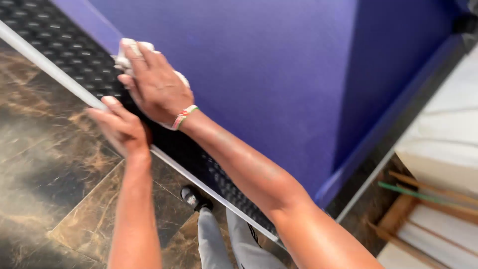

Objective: Cleaning the felt surface and side rails of a pool table using a damp cloth and soapy water.

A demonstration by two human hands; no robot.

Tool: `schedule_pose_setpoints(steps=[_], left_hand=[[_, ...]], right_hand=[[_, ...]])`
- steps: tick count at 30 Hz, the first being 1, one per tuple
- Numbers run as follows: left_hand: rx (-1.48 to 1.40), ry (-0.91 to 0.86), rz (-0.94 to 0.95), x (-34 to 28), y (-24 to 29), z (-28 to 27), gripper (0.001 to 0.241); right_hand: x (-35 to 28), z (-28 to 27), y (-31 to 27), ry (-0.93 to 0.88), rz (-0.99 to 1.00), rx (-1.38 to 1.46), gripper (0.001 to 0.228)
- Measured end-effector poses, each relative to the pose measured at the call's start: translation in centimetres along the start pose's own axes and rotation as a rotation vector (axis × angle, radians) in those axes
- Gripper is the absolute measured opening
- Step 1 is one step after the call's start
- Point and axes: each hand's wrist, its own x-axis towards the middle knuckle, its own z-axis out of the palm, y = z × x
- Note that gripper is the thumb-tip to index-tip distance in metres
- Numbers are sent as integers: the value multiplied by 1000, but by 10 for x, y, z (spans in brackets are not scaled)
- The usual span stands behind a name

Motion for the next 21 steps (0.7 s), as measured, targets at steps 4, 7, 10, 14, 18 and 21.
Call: schedule_pose_setpoints(steps=[4, 7, 10, 14, 18, 21], left_hand=[[-29, -219, -336, 2, 27, -35, 89], [-157, -128, -46, 9, 37, -37, 65], [-75, -130, -99, 9, 28, -35, 65], [-11, -139, -41, 18, -7, -26, 57], [-3, -103, 152, 19, -25, -32, 65], [20, -158, 229, 26, -43, -23, 47]], right_hand=[[-82, -53, -35, 89, -14, -93, 63], [-186, -92, -9, 57, 90, 36, 43], [-274, -141, 15, 89, 118, 179, 32], [-394, -202, 47, 101, 369, 309, 31], [-477, -244, 65, 291, 483, -228, 41], [-492, -238, 99, 146, 729, -356, 61]])
